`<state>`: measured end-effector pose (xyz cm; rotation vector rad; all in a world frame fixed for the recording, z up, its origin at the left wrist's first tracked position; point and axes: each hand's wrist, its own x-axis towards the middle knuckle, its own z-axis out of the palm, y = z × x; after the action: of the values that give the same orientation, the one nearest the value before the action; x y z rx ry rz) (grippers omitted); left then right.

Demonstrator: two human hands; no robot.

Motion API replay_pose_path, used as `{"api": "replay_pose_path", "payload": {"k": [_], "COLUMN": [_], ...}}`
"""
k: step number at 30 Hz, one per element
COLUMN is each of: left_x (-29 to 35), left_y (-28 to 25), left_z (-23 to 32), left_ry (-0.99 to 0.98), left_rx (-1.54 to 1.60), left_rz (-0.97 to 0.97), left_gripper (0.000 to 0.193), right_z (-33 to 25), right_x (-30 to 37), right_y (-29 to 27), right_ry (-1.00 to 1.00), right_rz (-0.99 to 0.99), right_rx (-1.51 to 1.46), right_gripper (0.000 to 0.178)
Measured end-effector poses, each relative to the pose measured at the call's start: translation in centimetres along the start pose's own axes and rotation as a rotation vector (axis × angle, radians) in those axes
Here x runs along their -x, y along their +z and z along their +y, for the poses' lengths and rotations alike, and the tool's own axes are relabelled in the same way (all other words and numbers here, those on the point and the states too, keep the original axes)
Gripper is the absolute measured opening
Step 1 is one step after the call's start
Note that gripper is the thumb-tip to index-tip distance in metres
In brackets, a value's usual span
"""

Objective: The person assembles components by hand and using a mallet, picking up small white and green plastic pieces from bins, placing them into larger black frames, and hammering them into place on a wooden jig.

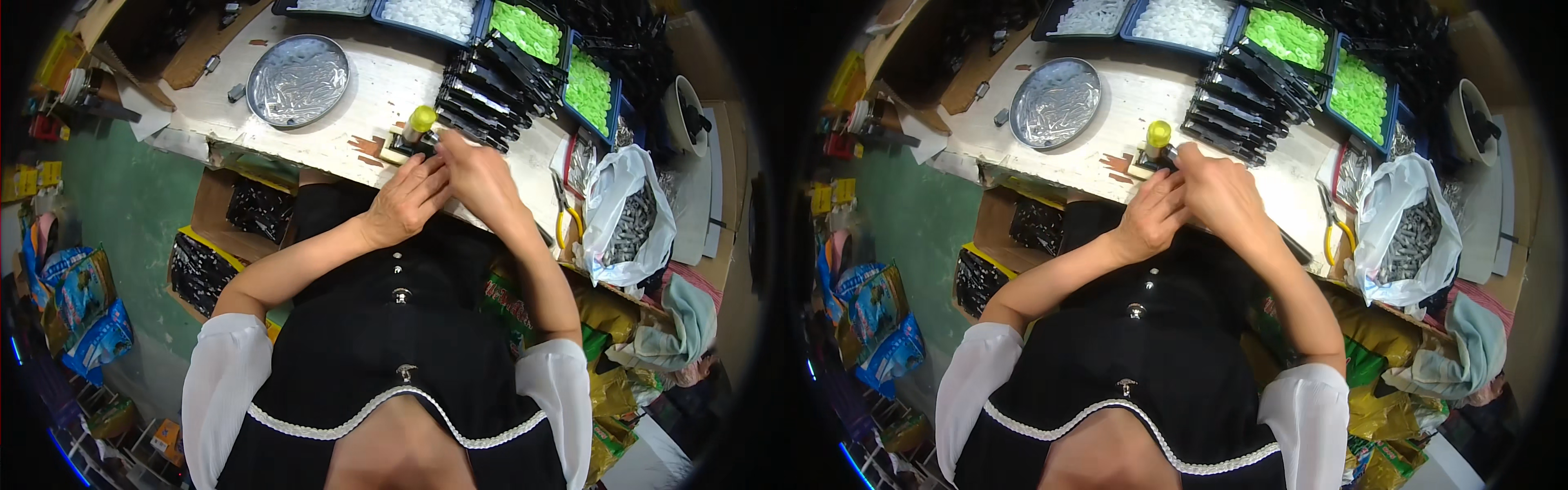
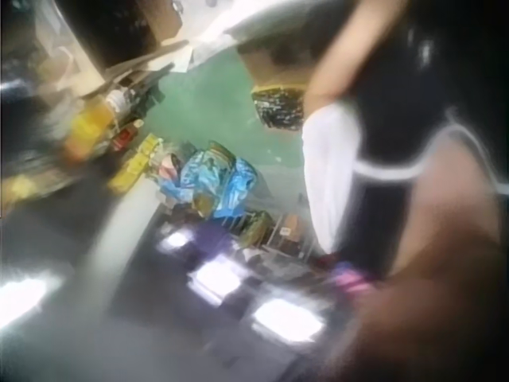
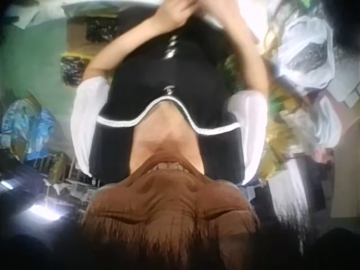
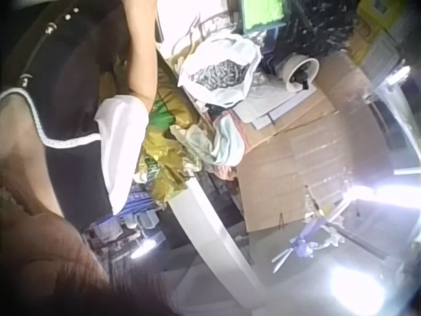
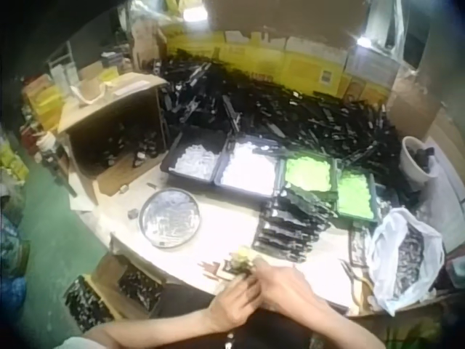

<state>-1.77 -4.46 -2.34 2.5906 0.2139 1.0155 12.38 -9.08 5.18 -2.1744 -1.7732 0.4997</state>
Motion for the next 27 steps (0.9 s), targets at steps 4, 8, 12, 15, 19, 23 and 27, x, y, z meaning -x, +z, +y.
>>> {"api": "replay_pose_path", "payload": {"k": [4, 8, 12, 15, 19, 23, 27], "left_x": [0.3, -0.4, -1.4, -2.5, -3.7, -7.0, -13.2], "left_y": [0.0, -0.4, -1.5, -3.0, -3.1, -3.7, -3.1], "left_z": [-0.7, -0.4, -1.8, -3.2, -4.8, -4.6, -6.0], "left_ry": [0.068, 0.126, 0.055, -0.022, 0.128, 0.254, 0.402], "left_rx": [-0.002, 0.03, 0.085, -0.002, 0.122, 0.145, -0.044], "left_rz": [0.029, 0.017, 0.047, -0.089, -0.203, -0.131, -0.006], "left_gripper": [0.028, 0.028, 0.025, 0.028, 0.029, 0.027, 0.024], "right_z": [-2.0, -0.2, 1.9, 4.8, 7.6, 10.3, 10.0], "right_x": [-1.1, -0.6, 2.4, 6.7, 10.5, 10.4, 9.2], "right_y": [-3.1, -0.5, -1.5, -2.4, -1.3, 1.0, 0.7], "right_ry": [0.097, 0.01, 0.176, 0.174, 0.322, 0.245, 0.274], "right_rz": [0.067, 0.062, 0.185, 0.373, 0.328, 0.413, 0.436], "right_rx": [-0.249, -0.073, -0.202, -0.031, 0.287, 0.249, 0.235], "right_gripper": [0.015, 0.014, 0.014, 0.016, 0.019, 0.03, 0.03]}}
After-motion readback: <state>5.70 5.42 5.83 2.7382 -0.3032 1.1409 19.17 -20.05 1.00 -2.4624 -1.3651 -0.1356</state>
